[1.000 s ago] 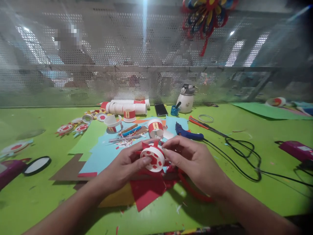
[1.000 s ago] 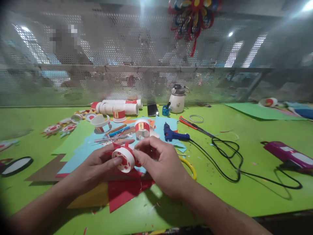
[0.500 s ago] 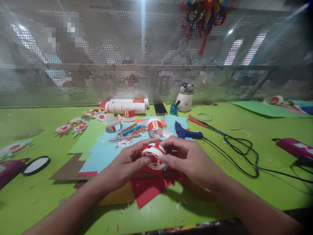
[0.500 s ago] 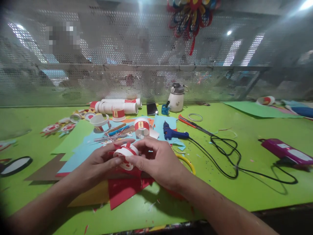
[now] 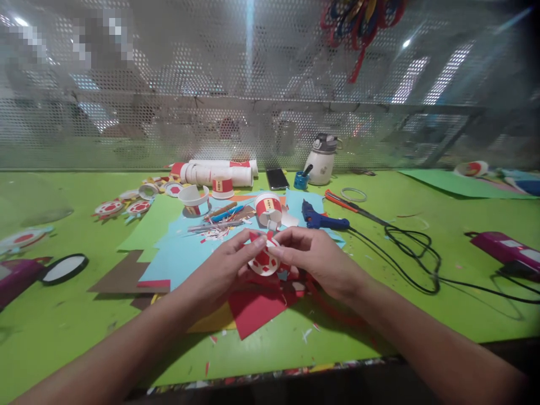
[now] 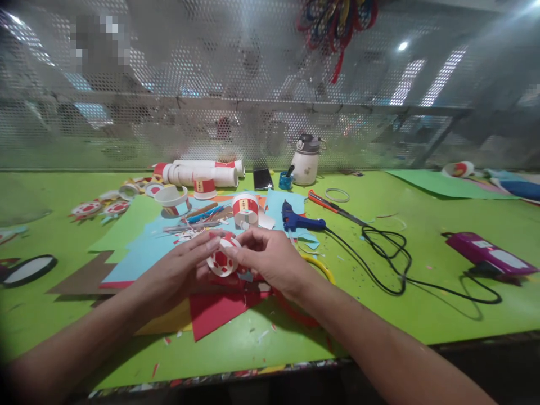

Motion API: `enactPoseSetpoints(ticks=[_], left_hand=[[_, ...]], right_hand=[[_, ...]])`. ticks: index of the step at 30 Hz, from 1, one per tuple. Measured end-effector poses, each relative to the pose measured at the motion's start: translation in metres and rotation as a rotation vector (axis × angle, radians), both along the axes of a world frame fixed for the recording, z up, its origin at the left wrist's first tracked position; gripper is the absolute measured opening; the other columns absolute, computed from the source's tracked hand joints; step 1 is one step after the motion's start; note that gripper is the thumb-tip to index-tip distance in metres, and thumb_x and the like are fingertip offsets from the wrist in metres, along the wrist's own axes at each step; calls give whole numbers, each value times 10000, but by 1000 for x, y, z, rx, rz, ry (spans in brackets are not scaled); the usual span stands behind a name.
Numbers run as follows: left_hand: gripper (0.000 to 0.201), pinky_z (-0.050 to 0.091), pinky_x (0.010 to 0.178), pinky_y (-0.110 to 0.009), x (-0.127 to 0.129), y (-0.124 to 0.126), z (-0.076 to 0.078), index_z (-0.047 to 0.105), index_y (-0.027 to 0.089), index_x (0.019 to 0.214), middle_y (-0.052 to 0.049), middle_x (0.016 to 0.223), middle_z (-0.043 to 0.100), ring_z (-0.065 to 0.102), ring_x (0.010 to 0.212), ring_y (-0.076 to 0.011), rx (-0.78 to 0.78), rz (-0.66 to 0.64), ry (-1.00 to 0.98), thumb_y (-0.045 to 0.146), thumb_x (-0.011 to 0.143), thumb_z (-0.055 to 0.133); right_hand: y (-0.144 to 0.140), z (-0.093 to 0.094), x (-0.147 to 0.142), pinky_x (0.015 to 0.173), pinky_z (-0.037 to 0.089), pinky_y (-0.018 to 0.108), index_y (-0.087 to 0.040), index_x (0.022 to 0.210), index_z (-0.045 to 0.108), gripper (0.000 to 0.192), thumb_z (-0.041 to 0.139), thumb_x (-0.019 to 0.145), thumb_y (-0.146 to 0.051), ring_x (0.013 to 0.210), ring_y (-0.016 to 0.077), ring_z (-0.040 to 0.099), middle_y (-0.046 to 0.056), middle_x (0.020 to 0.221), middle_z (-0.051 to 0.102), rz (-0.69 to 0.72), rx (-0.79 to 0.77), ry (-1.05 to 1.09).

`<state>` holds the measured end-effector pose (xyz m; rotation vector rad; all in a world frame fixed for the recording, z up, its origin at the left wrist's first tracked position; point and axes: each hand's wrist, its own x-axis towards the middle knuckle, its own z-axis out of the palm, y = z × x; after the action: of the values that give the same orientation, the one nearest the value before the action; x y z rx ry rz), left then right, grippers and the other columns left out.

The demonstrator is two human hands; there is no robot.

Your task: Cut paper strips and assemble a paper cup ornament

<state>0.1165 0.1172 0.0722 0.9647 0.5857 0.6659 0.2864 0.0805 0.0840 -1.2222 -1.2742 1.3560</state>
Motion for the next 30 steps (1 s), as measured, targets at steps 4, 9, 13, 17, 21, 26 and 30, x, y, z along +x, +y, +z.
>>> enactPoseSetpoints(ticks=[4,9,13,17,21,26,30], left_hand=[[152,552,726,-278,-1,2,-3,586,195,908,-29,875,677,666,742,-133,5,25,19,310,824,638],[185,552,712,-270,-1,4,-4,597,182,942,-39,860,672,663,740,-135,22,42,35,309,817,646],[187,553,711,-292,-1,3,-2,580,191,944,-41,882,666,661,744,-142,1,17,60,302,813,653],[165,554,717,-301,0,4,-1,587,162,905,-41,832,649,647,724,-140,5,13,75,275,807,659],[163,550,703,-290,-2,6,-1,603,148,920,-64,846,658,639,723,-141,2,31,72,268,817,645],[176,536,763,-319,-3,4,-2,605,138,956,-99,908,672,655,798,-174,28,-12,52,274,844,609],[194,524,757,-309,-1,2,-3,604,159,980,-73,871,667,648,761,-159,70,-78,77,301,847,606]], right_hand=[[1,-2,-2,445,373,210,-161,775,591,359,760,651,-453,455,52,439,-34,642,586,-1,1,-7],[4,-3,-2,407,345,206,-163,788,588,378,751,656,-478,428,46,419,-33,639,578,-6,-1,-72],[4,-5,-2,400,339,209,-162,811,599,391,737,667,-499,424,51,419,-33,625,568,-6,4,-96],[3,-5,-3,425,355,213,-158,815,613,375,746,666,-476,428,50,406,-52,582,534,-9,15,-70],[6,-4,2,459,359,206,-140,869,639,363,755,676,-425,494,58,451,-20,659,586,31,-1,-29],[9,-3,8,455,347,189,-140,846,650,268,707,733,-376,497,53,427,-37,620,550,-16,66,-13],[8,-3,7,444,377,209,-164,773,640,252,678,752,-413,516,82,463,-16,641,567,-18,139,-86]])
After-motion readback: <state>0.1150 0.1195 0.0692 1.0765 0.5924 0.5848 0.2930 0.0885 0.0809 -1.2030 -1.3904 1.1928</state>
